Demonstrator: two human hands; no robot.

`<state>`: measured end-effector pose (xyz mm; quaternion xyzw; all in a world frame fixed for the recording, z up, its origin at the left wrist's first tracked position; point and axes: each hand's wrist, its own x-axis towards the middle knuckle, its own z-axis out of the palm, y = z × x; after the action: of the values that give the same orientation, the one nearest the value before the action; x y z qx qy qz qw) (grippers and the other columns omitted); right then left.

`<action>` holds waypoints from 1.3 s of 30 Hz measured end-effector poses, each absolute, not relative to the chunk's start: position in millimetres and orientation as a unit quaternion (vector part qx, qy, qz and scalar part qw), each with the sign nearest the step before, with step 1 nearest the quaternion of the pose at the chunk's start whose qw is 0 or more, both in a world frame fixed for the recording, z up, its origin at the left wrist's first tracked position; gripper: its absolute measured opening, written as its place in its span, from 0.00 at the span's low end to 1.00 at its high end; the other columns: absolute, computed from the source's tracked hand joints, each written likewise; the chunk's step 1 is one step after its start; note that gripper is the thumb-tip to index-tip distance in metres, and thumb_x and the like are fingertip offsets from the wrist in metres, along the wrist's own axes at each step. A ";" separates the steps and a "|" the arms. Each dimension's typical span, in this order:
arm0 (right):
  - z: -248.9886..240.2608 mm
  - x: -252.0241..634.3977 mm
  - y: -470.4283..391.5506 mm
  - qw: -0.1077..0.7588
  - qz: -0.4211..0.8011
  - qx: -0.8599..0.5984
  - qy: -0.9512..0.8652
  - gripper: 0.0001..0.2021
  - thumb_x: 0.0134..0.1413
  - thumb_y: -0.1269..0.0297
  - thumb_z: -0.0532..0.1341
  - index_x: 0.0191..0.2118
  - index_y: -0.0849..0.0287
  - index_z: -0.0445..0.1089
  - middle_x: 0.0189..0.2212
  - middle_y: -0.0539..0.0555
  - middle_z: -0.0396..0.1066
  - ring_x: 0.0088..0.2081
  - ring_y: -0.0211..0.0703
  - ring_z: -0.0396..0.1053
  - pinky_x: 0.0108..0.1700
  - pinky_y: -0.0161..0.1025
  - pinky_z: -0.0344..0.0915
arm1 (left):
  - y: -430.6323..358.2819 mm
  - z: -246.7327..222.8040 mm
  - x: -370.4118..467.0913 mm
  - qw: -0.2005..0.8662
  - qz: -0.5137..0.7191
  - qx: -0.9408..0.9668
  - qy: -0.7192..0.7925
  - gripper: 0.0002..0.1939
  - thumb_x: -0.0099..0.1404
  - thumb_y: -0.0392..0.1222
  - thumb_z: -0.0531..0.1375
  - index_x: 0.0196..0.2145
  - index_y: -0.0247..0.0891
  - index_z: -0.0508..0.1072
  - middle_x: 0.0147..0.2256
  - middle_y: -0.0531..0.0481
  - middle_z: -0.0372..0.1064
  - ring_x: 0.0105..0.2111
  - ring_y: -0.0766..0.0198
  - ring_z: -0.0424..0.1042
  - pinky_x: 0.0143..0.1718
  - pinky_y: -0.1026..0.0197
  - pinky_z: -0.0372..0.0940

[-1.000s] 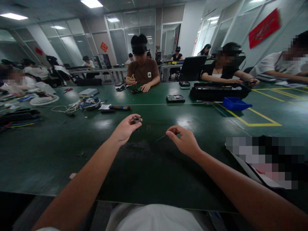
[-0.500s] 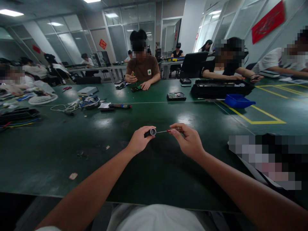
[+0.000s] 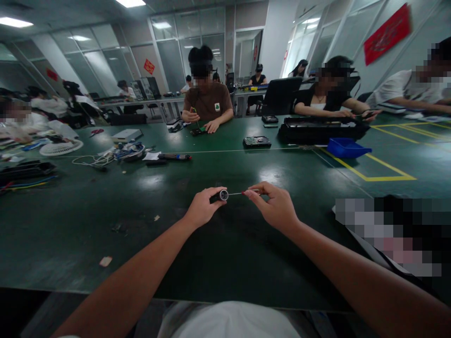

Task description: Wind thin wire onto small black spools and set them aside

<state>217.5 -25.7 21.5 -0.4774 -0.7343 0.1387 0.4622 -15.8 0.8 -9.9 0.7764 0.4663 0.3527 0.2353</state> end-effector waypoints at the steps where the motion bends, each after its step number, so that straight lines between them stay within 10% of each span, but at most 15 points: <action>1: 22.2 217.9 -25.9 0.457 0.127 -0.485 -0.735 0.12 0.58 0.54 0.64 0.30 0.57 0.74 0.23 0.50 0.74 0.23 0.39 0.69 0.28 0.37 0.63 | 1.1 -10.4 -16.1 0.236 0.352 0.777 0.465 0.21 0.63 0.38 0.66 0.54 0.45 0.74 0.51 0.49 0.73 0.52 0.56 0.71 0.58 0.50 0.62; 11: 22.8 218.4 -27.2 0.426 0.151 -0.408 -0.793 0.07 0.62 0.65 0.58 0.43 0.57 0.71 0.37 0.55 0.77 0.37 0.43 0.75 0.40 0.40 0.68 | 2.0 -13.0 -17.2 0.234 0.350 0.783 0.459 0.21 0.62 0.37 0.67 0.53 0.46 0.74 0.49 0.50 0.74 0.50 0.58 0.71 0.55 0.54 0.63; 18: 24.3 217.6 -27.5 0.386 0.158 -0.458 -0.785 0.15 0.69 0.59 0.50 0.43 0.58 0.72 0.23 0.50 0.72 0.23 0.40 0.69 0.29 0.39 0.62 | 0.8 -11.6 -15.1 0.238 0.345 0.783 0.459 0.21 0.62 0.37 0.67 0.53 0.45 0.74 0.49 0.50 0.74 0.50 0.58 0.71 0.55 0.54 0.63; 39: 24.0 216.3 -28.0 0.389 0.159 -0.434 -0.797 0.15 0.63 0.65 0.54 0.54 0.59 0.64 0.33 0.54 0.74 0.33 0.44 0.72 0.36 0.41 0.66 | 0.6 -10.5 -15.6 0.229 0.345 0.783 0.464 0.21 0.62 0.37 0.66 0.54 0.45 0.74 0.50 0.49 0.74 0.51 0.58 0.71 0.56 0.53 0.63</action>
<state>216.3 -28.0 24.0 -0.4345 -0.7966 0.1586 0.3893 -15.6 0.6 -10.5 0.7832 0.4641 0.3447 0.2288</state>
